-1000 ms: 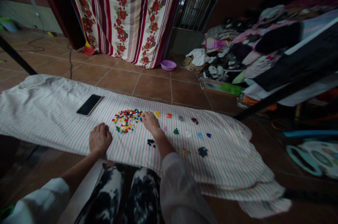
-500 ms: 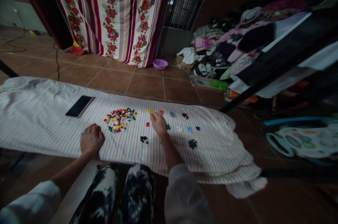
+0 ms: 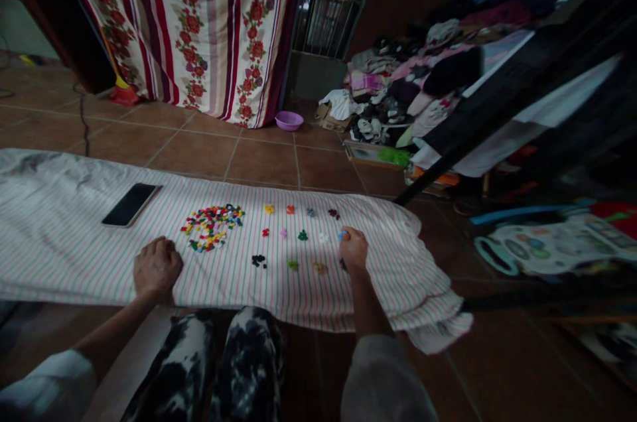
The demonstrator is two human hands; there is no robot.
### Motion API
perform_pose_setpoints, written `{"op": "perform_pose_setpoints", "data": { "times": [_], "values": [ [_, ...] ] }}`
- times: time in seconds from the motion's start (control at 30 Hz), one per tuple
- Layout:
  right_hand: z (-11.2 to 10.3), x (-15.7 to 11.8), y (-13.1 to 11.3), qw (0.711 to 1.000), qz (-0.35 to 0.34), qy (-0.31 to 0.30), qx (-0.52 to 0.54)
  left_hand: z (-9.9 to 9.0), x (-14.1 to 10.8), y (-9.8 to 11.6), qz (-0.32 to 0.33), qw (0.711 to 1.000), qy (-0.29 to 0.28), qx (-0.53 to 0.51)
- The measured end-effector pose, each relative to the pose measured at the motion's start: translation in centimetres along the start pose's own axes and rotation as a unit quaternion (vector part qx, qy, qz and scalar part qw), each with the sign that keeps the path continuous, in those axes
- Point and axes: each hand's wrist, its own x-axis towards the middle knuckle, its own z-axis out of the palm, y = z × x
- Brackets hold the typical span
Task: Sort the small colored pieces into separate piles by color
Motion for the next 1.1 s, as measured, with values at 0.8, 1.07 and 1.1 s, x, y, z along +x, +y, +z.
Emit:
{"op": "perform_pose_setpoints", "data": {
  "times": [0.8, 1.07, 1.1],
  "values": [
    [-0.6, -1.0, 0.2, 1.0, -0.009, 0.011, -0.006, 0.4, 0.0, -0.2, 0.001, 1.0, 0.0, -0.004],
    [1.2, -1.2, -5.0, 0.995, -0.076, -0.026, 0.063, 0.4, 0.0, -0.2, -0.001, 1.0, 0.006, -0.001],
    [1.6, -1.3, -6.0, 0.992, -0.089, -0.035, 0.077, 0.4, 0.0, -0.2, -0.001, 1.0, 0.005, 0.0]
  ]
}}
